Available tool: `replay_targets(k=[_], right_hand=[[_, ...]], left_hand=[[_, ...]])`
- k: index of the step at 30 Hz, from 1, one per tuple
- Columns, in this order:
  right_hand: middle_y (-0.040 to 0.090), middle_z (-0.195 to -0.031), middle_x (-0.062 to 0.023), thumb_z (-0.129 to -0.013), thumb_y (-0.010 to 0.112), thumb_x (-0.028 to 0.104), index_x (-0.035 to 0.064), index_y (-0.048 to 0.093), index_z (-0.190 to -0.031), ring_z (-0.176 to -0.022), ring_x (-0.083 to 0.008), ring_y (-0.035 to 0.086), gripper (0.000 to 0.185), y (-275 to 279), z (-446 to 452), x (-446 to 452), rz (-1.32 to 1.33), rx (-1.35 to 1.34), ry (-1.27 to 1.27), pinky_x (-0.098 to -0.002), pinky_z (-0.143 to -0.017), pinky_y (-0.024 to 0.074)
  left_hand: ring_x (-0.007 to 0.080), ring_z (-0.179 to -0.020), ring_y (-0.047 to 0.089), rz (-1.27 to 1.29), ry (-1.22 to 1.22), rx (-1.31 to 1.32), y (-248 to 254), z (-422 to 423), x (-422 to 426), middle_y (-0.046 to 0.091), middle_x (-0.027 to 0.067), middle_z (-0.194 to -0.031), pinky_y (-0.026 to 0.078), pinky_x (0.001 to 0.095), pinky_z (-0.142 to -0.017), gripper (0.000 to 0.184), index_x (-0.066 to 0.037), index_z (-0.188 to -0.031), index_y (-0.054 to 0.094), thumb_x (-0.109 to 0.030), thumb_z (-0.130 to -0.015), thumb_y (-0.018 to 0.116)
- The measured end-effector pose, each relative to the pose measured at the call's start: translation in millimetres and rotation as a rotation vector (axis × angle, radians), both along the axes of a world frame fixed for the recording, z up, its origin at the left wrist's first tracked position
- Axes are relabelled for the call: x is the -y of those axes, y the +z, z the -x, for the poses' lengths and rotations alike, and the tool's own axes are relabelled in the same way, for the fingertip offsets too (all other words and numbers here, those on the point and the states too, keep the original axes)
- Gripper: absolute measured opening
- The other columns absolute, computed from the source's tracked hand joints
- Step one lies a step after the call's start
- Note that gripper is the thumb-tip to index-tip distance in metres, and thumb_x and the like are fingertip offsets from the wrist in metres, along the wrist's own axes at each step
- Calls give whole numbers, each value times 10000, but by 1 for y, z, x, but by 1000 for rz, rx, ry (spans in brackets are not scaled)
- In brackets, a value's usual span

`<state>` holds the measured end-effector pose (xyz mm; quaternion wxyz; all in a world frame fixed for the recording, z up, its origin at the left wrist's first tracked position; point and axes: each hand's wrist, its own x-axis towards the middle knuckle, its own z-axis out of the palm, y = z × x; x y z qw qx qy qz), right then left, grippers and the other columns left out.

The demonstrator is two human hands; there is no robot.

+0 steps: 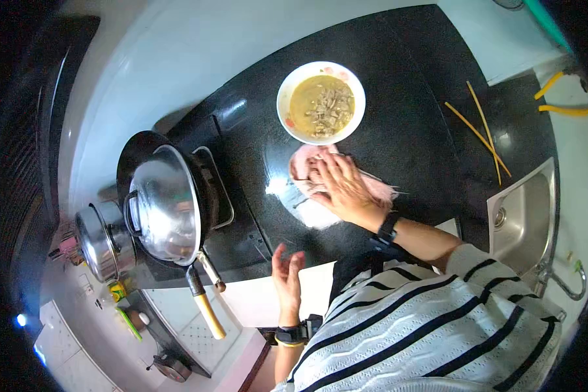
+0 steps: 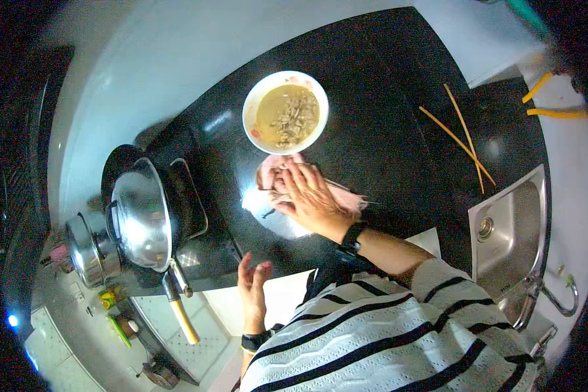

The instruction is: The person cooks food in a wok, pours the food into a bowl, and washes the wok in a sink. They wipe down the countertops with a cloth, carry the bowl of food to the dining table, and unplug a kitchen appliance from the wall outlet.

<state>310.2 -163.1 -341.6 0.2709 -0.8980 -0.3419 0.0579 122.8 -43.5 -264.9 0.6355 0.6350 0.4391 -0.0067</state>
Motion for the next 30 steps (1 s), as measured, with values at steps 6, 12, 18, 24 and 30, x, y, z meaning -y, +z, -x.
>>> replay_targets(k=[6,12,18,24,30], right_hand=[[244,-1366,-109,-747,524,474,110,292,-1305,-1204,-285,266,706,-19,-36,-84,-128,130,166,-495,-986,185],[505,-1048,-17,-602,646,353,206,556,-909,-1069,-276,392,353,-40,-31,-122,-464,279,302,-510,-872,293],[503,-1147,-31,-507,672,299,195,622,-881,-1140,-222,375,392,-26,13,-33,-307,18,615,-496,-1011,191],[482,-1122,44,-515,683,261,236,605,-950,-1064,-192,393,442,-11,0,106,-198,67,180,-421,-899,278],[443,-1174,-17,-528,702,211,223,568,-1028,-1063,-251,387,517,1,8,190,-178,205,-407,-425,-838,331]], left_hand=[[128,-845,557,-185,-137,-37,9,24,-17,609,101,-889,410,234,-771,399,-14,-1209,382,-123,-853,527],[120,-823,562,-288,-104,-23,6,52,-30,609,91,-875,430,229,-741,338,-22,-1177,431,-42,-847,499],[134,-817,544,-186,-242,116,-2,11,-40,579,84,-888,429,243,-758,305,6,-1128,473,-76,-840,529],[108,-778,534,-313,-694,247,19,-107,3,579,56,-864,426,218,-695,280,22,-1083,510,-125,-846,530],[301,-901,567,-657,-1429,696,19,-265,144,580,176,-984,442,336,-792,338,4,-1042,542,-73,-720,611]])
